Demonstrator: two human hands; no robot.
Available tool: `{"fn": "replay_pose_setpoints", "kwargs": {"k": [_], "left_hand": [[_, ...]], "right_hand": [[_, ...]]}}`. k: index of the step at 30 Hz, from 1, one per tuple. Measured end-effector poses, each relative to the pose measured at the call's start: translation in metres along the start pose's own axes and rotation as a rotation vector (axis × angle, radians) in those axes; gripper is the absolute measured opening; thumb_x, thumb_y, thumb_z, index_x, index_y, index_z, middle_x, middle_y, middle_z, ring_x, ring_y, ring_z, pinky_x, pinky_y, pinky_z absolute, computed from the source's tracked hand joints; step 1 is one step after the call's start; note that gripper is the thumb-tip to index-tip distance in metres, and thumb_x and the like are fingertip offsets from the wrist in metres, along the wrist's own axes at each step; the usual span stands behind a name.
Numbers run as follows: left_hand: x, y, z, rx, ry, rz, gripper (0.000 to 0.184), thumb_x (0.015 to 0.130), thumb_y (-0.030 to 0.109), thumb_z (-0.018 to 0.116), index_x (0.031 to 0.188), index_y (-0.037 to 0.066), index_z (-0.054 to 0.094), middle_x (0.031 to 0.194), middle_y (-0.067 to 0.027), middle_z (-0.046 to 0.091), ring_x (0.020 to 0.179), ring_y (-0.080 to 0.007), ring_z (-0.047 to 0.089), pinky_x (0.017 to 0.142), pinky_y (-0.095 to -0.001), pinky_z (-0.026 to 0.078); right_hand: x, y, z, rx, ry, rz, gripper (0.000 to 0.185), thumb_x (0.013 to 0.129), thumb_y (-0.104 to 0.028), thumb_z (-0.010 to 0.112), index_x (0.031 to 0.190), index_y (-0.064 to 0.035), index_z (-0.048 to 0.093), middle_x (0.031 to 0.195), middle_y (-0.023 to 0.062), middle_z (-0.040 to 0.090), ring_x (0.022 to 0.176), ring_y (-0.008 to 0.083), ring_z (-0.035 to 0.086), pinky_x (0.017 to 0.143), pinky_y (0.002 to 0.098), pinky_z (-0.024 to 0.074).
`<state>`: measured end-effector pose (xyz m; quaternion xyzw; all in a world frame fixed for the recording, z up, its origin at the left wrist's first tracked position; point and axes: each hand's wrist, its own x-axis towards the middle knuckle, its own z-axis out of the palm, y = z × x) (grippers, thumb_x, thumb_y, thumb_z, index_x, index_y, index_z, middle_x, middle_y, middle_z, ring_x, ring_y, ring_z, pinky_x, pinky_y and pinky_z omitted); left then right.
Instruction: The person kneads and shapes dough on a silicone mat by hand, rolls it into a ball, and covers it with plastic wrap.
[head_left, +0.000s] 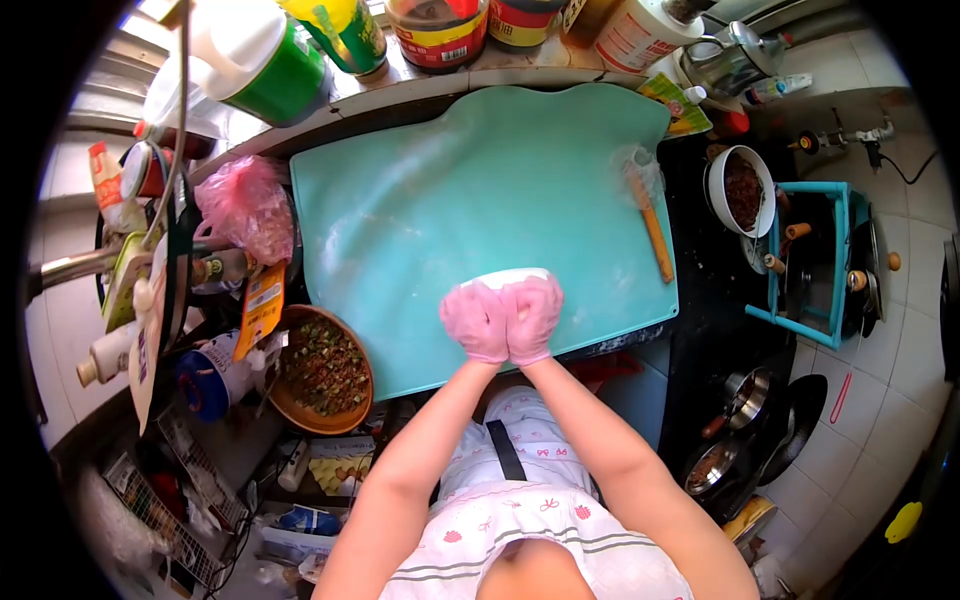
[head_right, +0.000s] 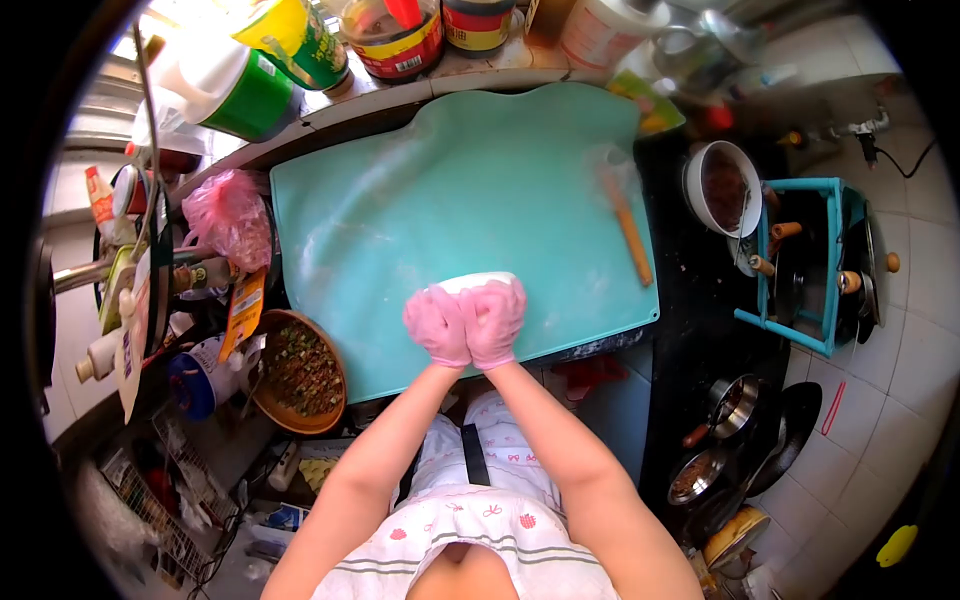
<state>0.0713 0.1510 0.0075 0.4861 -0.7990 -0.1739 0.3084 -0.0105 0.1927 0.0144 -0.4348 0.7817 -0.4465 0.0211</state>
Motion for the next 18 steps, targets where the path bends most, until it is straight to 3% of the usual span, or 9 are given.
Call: {"fn": "replay_pose_setpoints", "kwargs": {"k": [1,5,8,11,14,16,18], "left_hand": [[-0.004,-0.001,0.004,-0.042,0.055,-0.016,0.025,0.088,0.025,0.056,0.100,0.005,0.064,0.098,-0.0124,0.064,0.097,-0.0382,0.057,0.088,-0.0533,0.041],[0.023,-0.016,0.035,-0.012,0.111,-0.130,0.023,0.090,0.027,0.054,0.094,0.008,0.064,0.100,-0.0124,0.063,0.098,-0.0356,0.057,0.090,-0.0476,0.042],[0.060,-0.029,0.047,0.064,-0.124,-0.190,0.031,0.092,0.034,0.055,0.100,0.006,0.065,0.091,-0.0158,0.062,0.085,-0.0349,0.057,0.078,-0.0464,0.043],[0.097,-0.035,0.063,-0.015,-0.231,-0.443,0.037,0.094,0.039,0.050,0.109,0.009,0.066,0.099,-0.0180,0.064,0.092,-0.0346,0.059,0.082,-0.0443,0.044],[0.147,0.003,0.057,-0.111,0.222,-0.498,0.037,0.097,0.037,0.045,0.103,0.010,0.069,0.107,-0.0235,0.065,0.103,-0.0389,0.059,0.090,-0.0463,0.044],[0.154,-0.001,0.042,-0.075,-0.176,-0.541,0.040,0.098,0.037,0.042,0.112,0.009,0.067,0.107,-0.0239,0.065,0.102,-0.0391,0.059,0.090,-0.0460,0.044],[0.153,-0.007,0.018,-0.111,-0.456,-0.544,0.040,0.099,0.035,0.042,0.117,0.009,0.065,0.104,-0.0240,0.065,0.100,-0.0391,0.060,0.089,-0.0455,0.045]], "right_hand": [[-0.003,0.003,0.004,-0.037,0.103,-0.079,0.022,0.085,-0.029,0.068,0.094,-0.0131,0.056,0.102,0.0069,0.057,0.104,0.0312,0.053,0.099,0.0488,0.0385],[0.023,0.026,0.034,-0.171,0.094,-0.176,0.024,0.084,-0.029,0.066,0.099,-0.0140,0.054,0.101,0.0068,0.055,0.103,0.0292,0.053,0.100,0.0496,0.0369],[0.059,0.029,0.052,-0.221,-0.022,-0.119,0.027,0.085,-0.031,0.064,0.104,-0.0142,0.054,0.104,0.0112,0.057,0.103,0.0325,0.052,0.094,0.0500,0.0392],[0.101,0.023,0.060,-0.241,-0.320,0.166,0.036,0.085,-0.035,0.062,0.112,-0.0123,0.058,0.110,0.0128,0.058,0.103,0.0341,0.053,0.093,0.0501,0.0390],[0.131,0.019,0.073,-0.254,-0.097,0.188,0.040,0.088,-0.040,0.059,0.116,-0.0116,0.064,0.110,0.0120,0.061,0.103,0.0350,0.055,0.095,0.0494,0.0378],[0.123,0.035,0.081,-0.540,0.050,-0.069,0.041,0.091,-0.040,0.054,0.115,-0.0092,0.066,0.109,0.0110,0.063,0.100,0.0350,0.056,0.092,0.0484,0.0385],[0.109,0.047,0.075,-0.421,-0.074,-0.091,0.039,0.093,-0.040,0.052,0.113,-0.0095,0.067,0.106,0.0100,0.064,0.097,0.0350,0.057,0.092,0.0480,0.0385]]}}
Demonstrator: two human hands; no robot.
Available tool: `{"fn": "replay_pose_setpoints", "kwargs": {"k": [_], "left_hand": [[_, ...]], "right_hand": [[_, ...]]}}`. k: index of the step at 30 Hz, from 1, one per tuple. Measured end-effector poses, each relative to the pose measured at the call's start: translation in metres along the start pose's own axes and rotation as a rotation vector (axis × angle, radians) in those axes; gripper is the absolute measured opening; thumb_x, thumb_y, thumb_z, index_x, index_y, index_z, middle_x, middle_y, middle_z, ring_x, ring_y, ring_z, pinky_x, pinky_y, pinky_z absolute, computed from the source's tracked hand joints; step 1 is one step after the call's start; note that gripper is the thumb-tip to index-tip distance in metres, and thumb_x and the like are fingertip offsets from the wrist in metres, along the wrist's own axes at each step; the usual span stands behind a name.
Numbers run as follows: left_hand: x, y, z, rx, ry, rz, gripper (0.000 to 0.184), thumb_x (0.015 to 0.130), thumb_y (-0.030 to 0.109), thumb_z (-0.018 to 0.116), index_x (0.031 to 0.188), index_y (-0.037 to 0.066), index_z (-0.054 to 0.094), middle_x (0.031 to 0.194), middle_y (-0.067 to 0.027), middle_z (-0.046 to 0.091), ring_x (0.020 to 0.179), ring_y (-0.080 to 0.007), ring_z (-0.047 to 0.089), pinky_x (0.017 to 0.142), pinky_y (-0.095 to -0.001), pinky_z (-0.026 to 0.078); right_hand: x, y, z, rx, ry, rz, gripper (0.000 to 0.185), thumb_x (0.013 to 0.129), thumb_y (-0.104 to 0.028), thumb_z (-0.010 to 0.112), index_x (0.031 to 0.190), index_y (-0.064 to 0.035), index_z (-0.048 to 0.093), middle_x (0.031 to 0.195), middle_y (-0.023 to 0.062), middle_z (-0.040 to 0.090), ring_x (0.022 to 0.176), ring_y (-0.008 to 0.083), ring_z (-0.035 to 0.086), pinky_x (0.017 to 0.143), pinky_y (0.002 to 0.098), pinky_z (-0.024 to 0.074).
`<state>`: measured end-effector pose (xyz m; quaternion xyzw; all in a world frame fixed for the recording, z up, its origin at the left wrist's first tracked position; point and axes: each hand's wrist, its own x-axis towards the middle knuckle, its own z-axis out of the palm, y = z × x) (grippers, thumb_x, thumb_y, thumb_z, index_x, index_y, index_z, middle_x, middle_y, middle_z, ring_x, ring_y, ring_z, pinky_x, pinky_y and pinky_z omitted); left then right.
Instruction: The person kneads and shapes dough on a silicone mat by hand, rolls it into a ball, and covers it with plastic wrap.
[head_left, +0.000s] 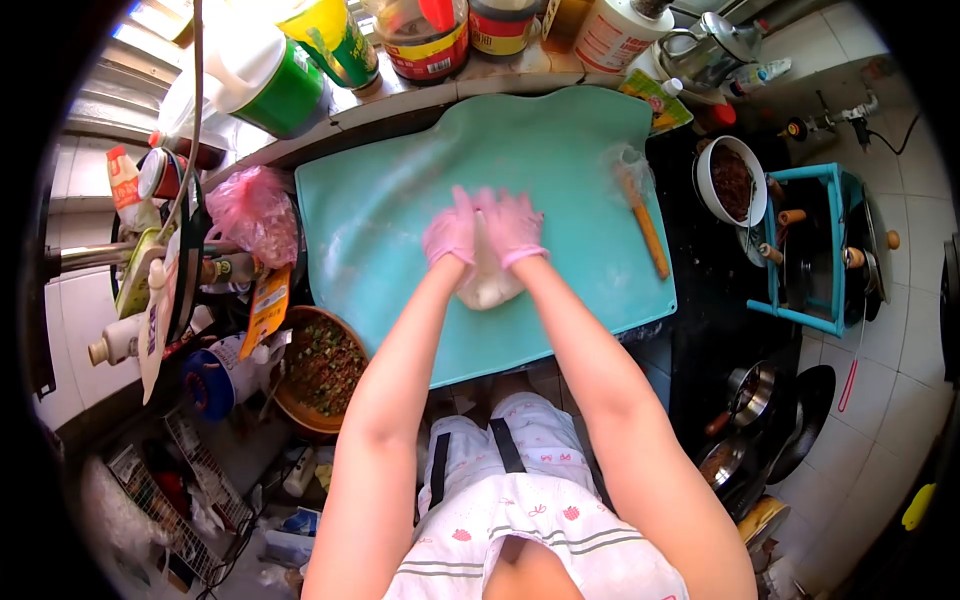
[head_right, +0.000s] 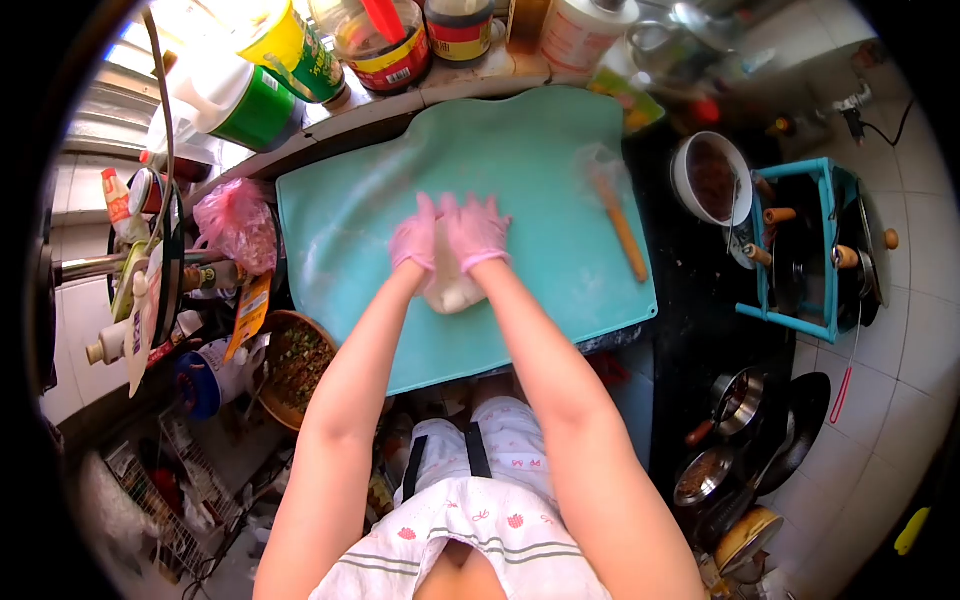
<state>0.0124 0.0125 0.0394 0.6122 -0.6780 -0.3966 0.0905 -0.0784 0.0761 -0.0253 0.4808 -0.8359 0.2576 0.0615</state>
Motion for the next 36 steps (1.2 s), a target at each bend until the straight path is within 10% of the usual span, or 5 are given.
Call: {"fn": "replay_pose_setpoints", "kwargs": {"k": [6,13,24,29,36], "left_hand": [[-0.113,-0.050,0.017,0.266,0.542,0.613,0.026,0.090,0.018,0.061,0.114,0.009,0.062,0.082,-0.0119,0.060,0.079,-0.0296,0.059,0.071,-0.0407,0.048],[-0.078,-0.077,0.075,-0.004,0.735,0.507,0.027,0.089,0.033,0.066,0.105,0.012,0.064,0.104,-0.0089,0.059,0.093,-0.0283,0.055,0.079,-0.0414,0.046],[0.025,-0.034,0.014,0.112,0.025,0.284,0.050,0.095,0.053,0.039,0.107,0.016,0.071,0.099,-0.0138,0.068,0.091,-0.0333,0.061,0.081,-0.0426,0.047],[-0.047,-0.015,-0.029,-0.491,-0.196,0.047,0.045,0.097,0.044,0.044,0.097,0.009,0.072,0.089,-0.0115,0.069,0.084,-0.0332,0.061,0.090,-0.0425,0.045],[-0.108,-0.078,0.031,0.033,0.503,0.607,0.027,0.090,0.033,0.058,0.088,0.008,0.066,0.078,-0.0073,0.063,0.077,-0.0280,0.059,0.091,-0.0477,0.044]], "right_hand": [[-0.080,-0.028,-0.090,0.476,-0.002,0.137,0.028,0.095,-0.036,0.053,0.107,-0.0170,0.070,0.095,0.0087,0.062,0.091,0.0321,0.056,0.097,0.0479,0.0376],[-0.073,-0.012,-0.052,0.213,0.114,0.006,0.031,0.090,-0.034,0.055,0.116,-0.0235,0.068,0.105,0.0026,0.054,0.105,0.0254,0.049,0.098,0.0490,0.0355],[-0.005,0.011,0.033,0.057,-0.081,0.142,0.046,0.095,-0.044,0.049,0.127,-0.0124,0.061,0.132,0.0153,0.056,0.120,0.0339,0.051,0.107,0.0504,0.0327],[-0.006,0.009,-0.085,0.659,-0.820,0.491,0.040,0.093,-0.044,0.054,0.114,-0.0133,0.068,0.129,0.0158,0.055,0.117,0.0320,0.050,0.100,0.0510,0.0357],[-0.107,-0.032,-0.068,0.256,0.017,0.125,0.020,0.088,-0.032,0.059,0.102,-0.0257,0.071,0.110,-0.0019,0.057,0.101,0.0225,0.050,0.089,0.0395,0.0386]]}}
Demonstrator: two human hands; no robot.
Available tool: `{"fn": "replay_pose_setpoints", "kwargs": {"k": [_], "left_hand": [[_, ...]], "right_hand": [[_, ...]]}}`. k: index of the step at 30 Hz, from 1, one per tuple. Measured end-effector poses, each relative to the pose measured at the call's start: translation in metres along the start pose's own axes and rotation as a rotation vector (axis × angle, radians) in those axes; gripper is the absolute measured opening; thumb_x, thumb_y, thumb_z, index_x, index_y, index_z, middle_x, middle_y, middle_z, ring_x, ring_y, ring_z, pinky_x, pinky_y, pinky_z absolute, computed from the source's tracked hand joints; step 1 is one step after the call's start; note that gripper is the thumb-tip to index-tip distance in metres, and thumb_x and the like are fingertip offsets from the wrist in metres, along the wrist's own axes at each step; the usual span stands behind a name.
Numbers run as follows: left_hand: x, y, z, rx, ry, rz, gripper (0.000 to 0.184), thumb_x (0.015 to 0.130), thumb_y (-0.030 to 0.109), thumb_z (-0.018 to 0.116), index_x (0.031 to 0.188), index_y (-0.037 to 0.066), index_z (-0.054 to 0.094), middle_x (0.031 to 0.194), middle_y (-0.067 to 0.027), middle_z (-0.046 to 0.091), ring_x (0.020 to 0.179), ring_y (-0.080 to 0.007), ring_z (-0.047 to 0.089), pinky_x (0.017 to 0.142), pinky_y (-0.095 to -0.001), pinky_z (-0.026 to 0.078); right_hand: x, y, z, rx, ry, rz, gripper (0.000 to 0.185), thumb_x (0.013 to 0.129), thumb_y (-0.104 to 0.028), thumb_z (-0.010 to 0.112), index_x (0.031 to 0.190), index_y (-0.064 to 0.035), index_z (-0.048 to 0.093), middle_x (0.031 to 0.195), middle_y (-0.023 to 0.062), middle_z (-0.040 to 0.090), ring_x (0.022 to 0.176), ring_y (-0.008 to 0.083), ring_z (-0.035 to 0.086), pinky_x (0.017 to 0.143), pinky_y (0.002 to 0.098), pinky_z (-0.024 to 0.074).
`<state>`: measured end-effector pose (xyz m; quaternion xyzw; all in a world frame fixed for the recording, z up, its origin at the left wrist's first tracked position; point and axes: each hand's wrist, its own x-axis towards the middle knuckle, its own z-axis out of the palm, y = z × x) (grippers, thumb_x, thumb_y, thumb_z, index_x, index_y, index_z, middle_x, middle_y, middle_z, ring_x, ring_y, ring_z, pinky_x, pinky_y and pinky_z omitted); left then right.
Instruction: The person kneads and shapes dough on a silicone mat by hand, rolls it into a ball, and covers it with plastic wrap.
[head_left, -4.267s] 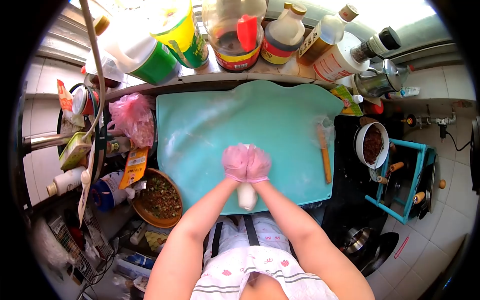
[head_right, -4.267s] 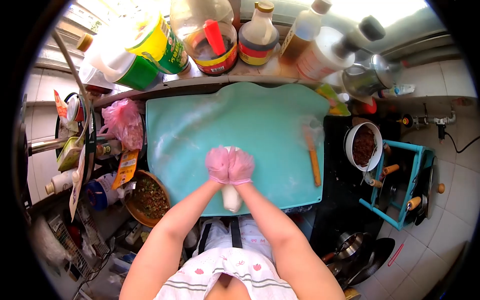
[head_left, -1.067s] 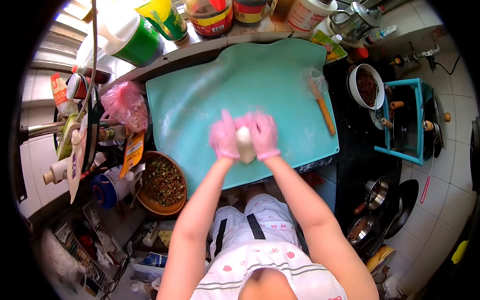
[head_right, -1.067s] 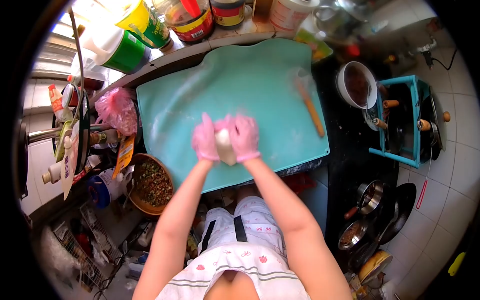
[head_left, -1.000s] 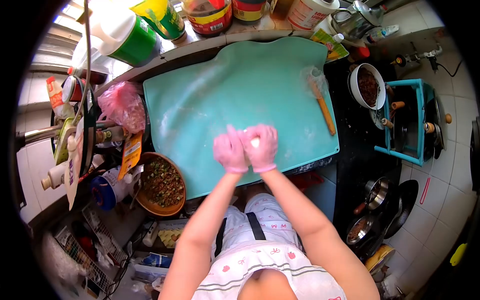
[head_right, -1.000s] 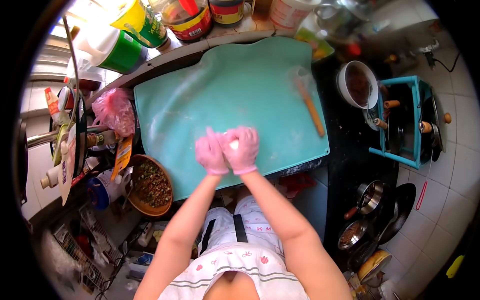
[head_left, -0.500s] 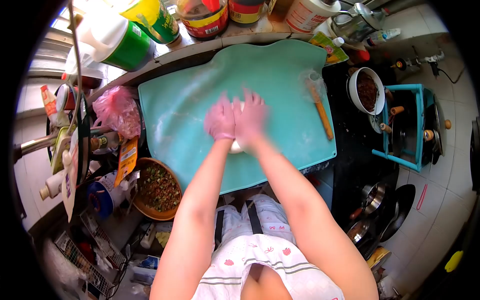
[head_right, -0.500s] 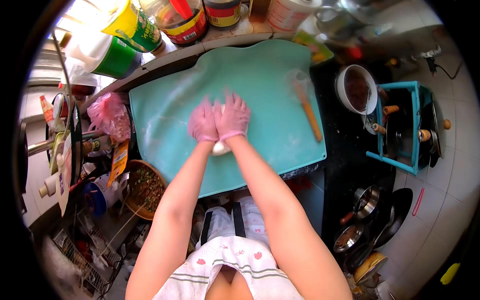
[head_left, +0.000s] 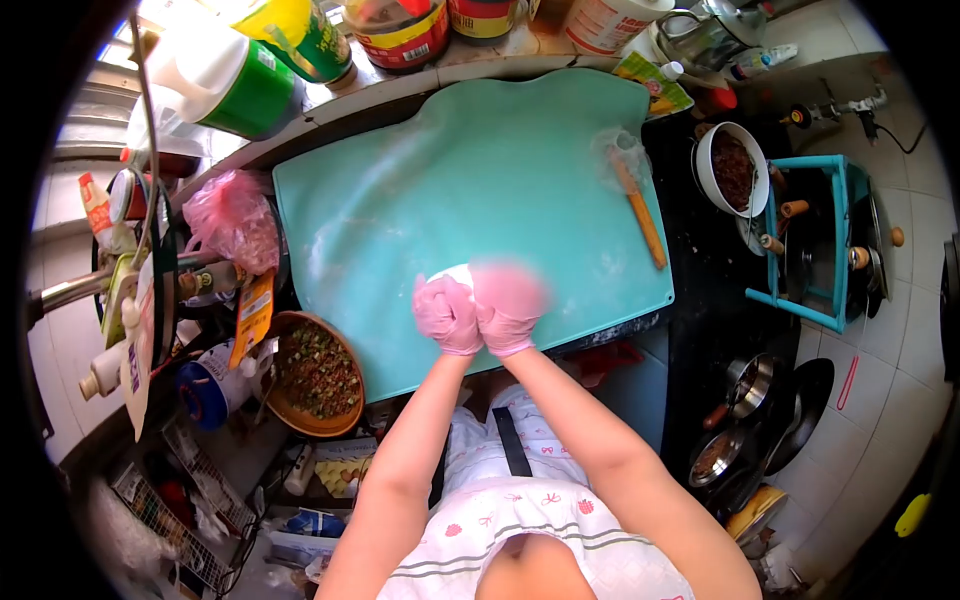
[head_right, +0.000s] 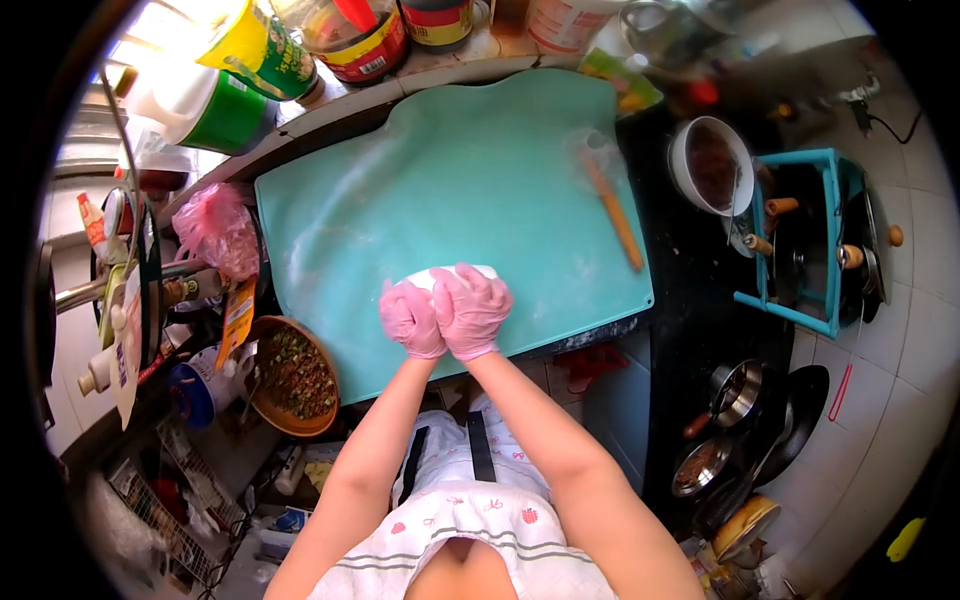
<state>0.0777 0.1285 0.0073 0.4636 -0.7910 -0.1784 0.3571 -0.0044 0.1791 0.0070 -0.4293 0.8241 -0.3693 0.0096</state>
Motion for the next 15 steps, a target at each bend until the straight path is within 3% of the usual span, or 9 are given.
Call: {"fn": "replay_pose_setpoints", "kwargs": {"k": [4,5,8,11,14,15], "left_hand": [[0.033,-0.009,0.021,0.143,0.007,0.044,0.023,0.085,0.033,0.060,0.087,0.010,0.061,0.079,-0.0087,0.060,0.081,-0.0300,0.057,0.077,-0.0452,0.045],[0.041,-0.017,0.032,0.230,-0.096,-0.098,0.024,0.086,0.037,0.059,0.085,0.012,0.062,0.080,-0.0095,0.060,0.081,-0.0306,0.057,0.072,-0.0427,0.044],[0.062,-0.029,0.054,0.068,0.022,-0.186,0.029,0.088,0.039,0.056,0.081,0.011,0.062,0.080,-0.0124,0.062,0.080,-0.0331,0.057,0.073,-0.0449,0.044],[0.090,-0.030,0.076,0.105,-0.011,-0.653,0.033,0.092,0.037,0.051,0.086,0.009,0.067,0.085,-0.0169,0.065,0.082,-0.0348,0.060,0.076,-0.0446,0.045],[0.125,-0.015,0.052,-0.015,-0.258,-0.673,0.034,0.093,0.035,0.049,0.096,0.008,0.070,0.091,-0.0205,0.067,0.087,-0.0343,0.062,0.079,-0.0428,0.047],[0.125,-0.015,0.044,-0.023,-0.340,-0.633,0.034,0.093,0.033,0.049,0.098,0.008,0.070,0.092,-0.0202,0.067,0.088,-0.0343,0.062,0.080,-0.0418,0.047]], "right_hand": [[0.030,0.013,0.032,-0.070,-0.039,-0.029,0.019,0.087,-0.030,0.058,0.101,-0.0269,0.071,0.106,-0.0023,0.058,0.099,0.0220,0.050,0.088,0.0390,0.0399],[0.043,0.016,0.041,-0.091,-0.075,-0.029,0.019,0.087,-0.029,0.058,0.100,-0.0265,0.072,0.104,-0.0019,0.058,0.098,0.0224,0.050,0.087,0.0393,0.0407],[0.082,0.020,0.051,-0.247,-0.129,-0.094,0.021,0.086,-0.031,0.057,0.098,-0.0237,0.072,0.104,-0.0001,0.060,0.098,0.0249,0.053,0.085,0.0415,0.0428],[0.120,0.020,0.050,-0.286,-0.298,-0.123,0.027,0.086,-0.036,0.055,0.100,-0.0193,0.072,0.104,0.0052,0.063,0.099,0.0299,0.056,0.083,0.0455,0.0439],[0.140,0.012,0.051,-0.277,0.121,-0.179,0.034,0.086,-0.039,0.054,0.104,-0.0163,0.071,0.102,0.0096,0.064,0.097,0.0332,0.057,0.082,0.0471,0.0438],[0.137,0.010,0.046,-0.279,-0.022,-0.150,0.034,0.086,-0.039,0.054,0.104,-0.0152,0.070,0.103,0.0108,0.064,0.098,0.0335,0.057,0.083,0.0474,0.0431]]}}
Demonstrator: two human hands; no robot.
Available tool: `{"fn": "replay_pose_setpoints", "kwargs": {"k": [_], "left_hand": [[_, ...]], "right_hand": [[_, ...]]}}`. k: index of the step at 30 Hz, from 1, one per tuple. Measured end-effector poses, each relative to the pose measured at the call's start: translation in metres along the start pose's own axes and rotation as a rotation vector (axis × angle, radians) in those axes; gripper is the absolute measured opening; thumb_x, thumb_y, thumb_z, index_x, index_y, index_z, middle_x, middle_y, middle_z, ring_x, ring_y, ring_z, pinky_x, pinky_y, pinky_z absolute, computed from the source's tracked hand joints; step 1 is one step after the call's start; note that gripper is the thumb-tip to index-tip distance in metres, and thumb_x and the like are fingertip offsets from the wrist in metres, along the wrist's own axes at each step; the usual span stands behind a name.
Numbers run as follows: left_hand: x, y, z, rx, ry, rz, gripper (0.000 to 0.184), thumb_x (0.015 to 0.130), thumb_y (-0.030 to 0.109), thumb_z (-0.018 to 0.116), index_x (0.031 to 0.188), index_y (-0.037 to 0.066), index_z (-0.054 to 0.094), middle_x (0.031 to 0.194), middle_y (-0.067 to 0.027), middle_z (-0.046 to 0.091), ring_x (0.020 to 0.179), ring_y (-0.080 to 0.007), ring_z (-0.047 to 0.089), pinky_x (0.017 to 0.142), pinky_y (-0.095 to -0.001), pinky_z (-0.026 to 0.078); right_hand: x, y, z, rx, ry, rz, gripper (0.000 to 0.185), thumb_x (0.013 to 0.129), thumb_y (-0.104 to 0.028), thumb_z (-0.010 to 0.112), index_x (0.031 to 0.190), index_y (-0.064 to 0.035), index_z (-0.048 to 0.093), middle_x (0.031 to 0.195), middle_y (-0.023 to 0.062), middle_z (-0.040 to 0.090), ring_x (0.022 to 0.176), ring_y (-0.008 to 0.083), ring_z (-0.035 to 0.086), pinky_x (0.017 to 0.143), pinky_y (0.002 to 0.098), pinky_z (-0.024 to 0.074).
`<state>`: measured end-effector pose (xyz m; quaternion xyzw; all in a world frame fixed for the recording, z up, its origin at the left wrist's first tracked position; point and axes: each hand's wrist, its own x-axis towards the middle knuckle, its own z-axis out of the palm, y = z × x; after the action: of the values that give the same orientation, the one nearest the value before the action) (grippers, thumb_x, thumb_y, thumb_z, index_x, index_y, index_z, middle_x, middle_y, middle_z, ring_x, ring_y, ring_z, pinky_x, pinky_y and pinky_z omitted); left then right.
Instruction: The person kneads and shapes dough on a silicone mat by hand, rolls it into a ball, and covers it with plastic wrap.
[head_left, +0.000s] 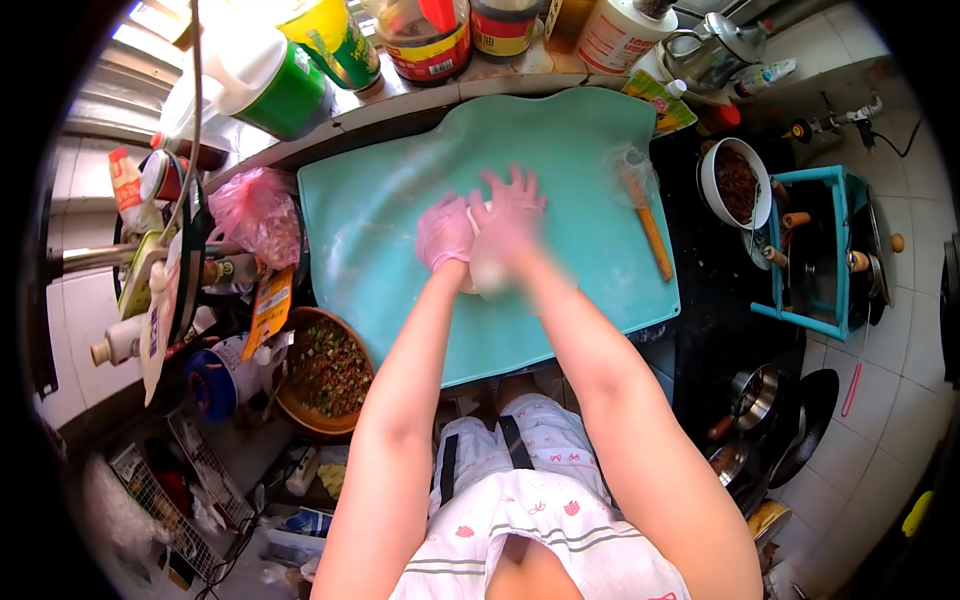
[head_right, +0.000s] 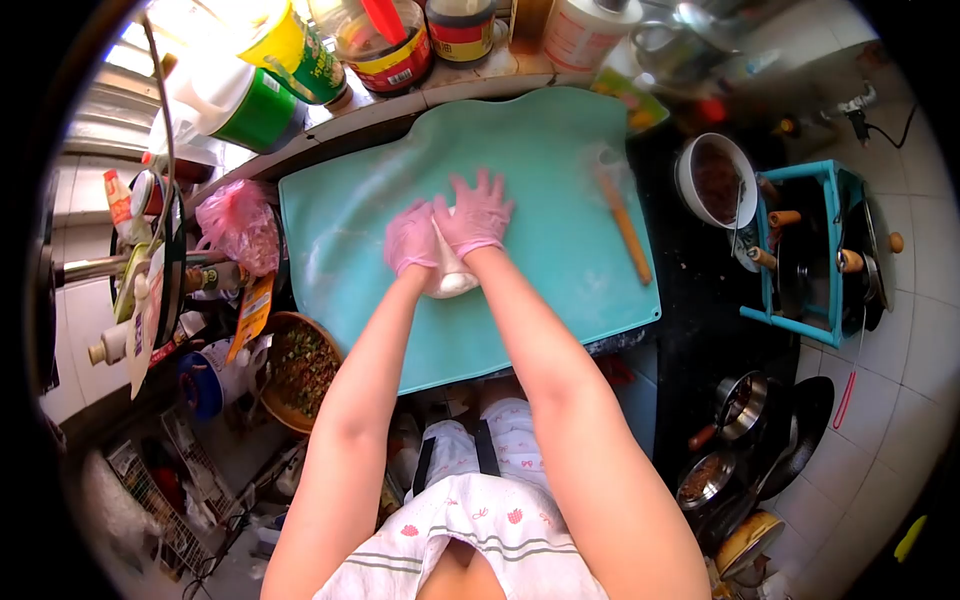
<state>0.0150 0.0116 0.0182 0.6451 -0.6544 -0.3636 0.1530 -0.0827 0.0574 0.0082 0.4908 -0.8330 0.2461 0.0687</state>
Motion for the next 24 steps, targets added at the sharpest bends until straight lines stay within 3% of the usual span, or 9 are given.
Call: {"fn": "replay_pose_setpoints", "kwargs": {"k": [3,5,7,10,13,18,19,21,24], "left_hand": [[-0.026,-0.018,-0.022,-0.078,-0.153,0.113,0.032,0.094,0.028,0.049,0.103,0.006,0.070,0.094,-0.0183,0.067,0.089,-0.0342,0.062,0.082,-0.0400,0.048],[-0.052,-0.038,-0.030,-0.352,-0.130,0.228,0.028,0.094,0.023,0.051,0.102,0.005,0.070,0.092,-0.0157,0.066,0.088,-0.0342,0.061,0.084,-0.0404,0.048],[-0.084,-0.066,-0.029,-0.134,0.142,0.520,0.025,0.093,0.016,0.054,0.110,0.004,0.067,0.091,-0.0120,0.064,0.089,-0.0331,0.059,0.089,-0.0427,0.047],[-0.122,-0.092,-0.011,0.111,0.410,0.703,0.023,0.088,0.017,0.062,0.108,0.005,0.063,0.089,-0.0092,0.060,0.092,-0.0307,0.056,0.092,-0.0474,0.046],[-0.129,-0.093,0.008,-0.054,0.500,0.584,0.019,0.081,0.024,0.068,0.091,0.010,0.060,0.093,-0.0063,0.059,0.099,-0.0291,0.054,0.099,-0.0499,0.041],[-0.078,-0.065,0.018,0.219,0.579,0.635,0.028,0.083,0.036,0.065,0.095,0.011,0.058,0.087,-0.0104,0.054,0.086,-0.0305,0.051,0.078,-0.0436,0.043],[-0.069,-0.062,0.020,0.198,0.503,0.536,0.028,0.084,0.037,0.063,0.094,0.011,0.059,0.088,-0.0115,0.056,0.088,-0.0312,0.052,0.079,-0.0436,0.043],[-0.050,-0.057,0.021,0.150,0.364,0.345,0.030,0.086,0.040,0.059,0.092,0.011,0.061,0.090,-0.0138,0.059,0.090,-0.0326,0.054,0.081,-0.0436,0.043],[-0.021,-0.004,0.005,0.031,0.259,-0.188,0.037,0.088,0.044,0.055,0.091,0.009,0.068,0.102,-0.0168,0.065,0.097,-0.0342,0.059,0.088,-0.0415,0.043]], "right_hand": [[-0.035,0.002,-0.017,0.137,-0.262,-0.012,0.034,0.087,-0.037,0.055,0.105,-0.0122,0.069,0.105,0.0121,0.064,0.099,0.0338,0.056,0.087,0.0481,0.0413],[-0.072,0.016,-0.015,0.367,-0.156,-0.082,0.032,0.087,-0.035,0.057,0.104,-0.0107,0.068,0.107,0.0104,0.063,0.099,0.0328,0.056,0.090,0.0482,0.0402],[-0.114,0.009,-0.031,0.508,-0.117,0.086,0.023,0.086,-0.033,0.062,0.094,-0.0125,0.065,0.102,0.0062,0.061,0.098,0.0283,0.055,0.091,0.0473,0.0391],[-0.144,-0.031,-0.073,0.398,0.146,0.138,0.017,0.081,-0.030,0.070,0.082,-0.0192,0.057,0.095,-0.0002,0.058,0.098,0.0215,0.052,0.095,0.0443,0.0365],[-0.146,-0.035,-0.058,0.320,0.144,0.111,0.021,0.077,-0.026,0.074,0.086,-0.0237,0.055,0.095,-0.0041,0.055,0.100,0.0193,0.051,0.098,0.0430,0.0343],[-0.095,-0.011,-0.017,0.245,0.156,-0.034,0.018,0.081,-0.029,0.068,0.092,-0.0202,0.057,0.098,-0.0018,0.056,0.094,0.0224,0.054,0.089,0.0436,0.0394],[-0.077,-0.012,-0.019,0.197,0.202,-0.056,0.018,0.082,-0.031,0.066,0.094,-0.0193,0.058,0.100,-0.0010,0.057,0.093,0.0233,0.055,0.087,0.0439,0.0403],[-0.057,-0.011,-0.009,0.079,-0.062,0.059,0.020,0.085,-0.035,0.060,0.096,-0.0187,0.062,0.102,0.0015,0.061,0.093,0.0262,0.056,0.084,0.0449,0.0411],[-0.018,-0.018,-0.001,0.152,-0.168,0.226,0.029,0.088,-0.040,0.054,0.099,-0.0173,0.069,0.100,0.0050,0.065,0.094,0.0299,0.057,0.085,0.0463,0.0415]]}}
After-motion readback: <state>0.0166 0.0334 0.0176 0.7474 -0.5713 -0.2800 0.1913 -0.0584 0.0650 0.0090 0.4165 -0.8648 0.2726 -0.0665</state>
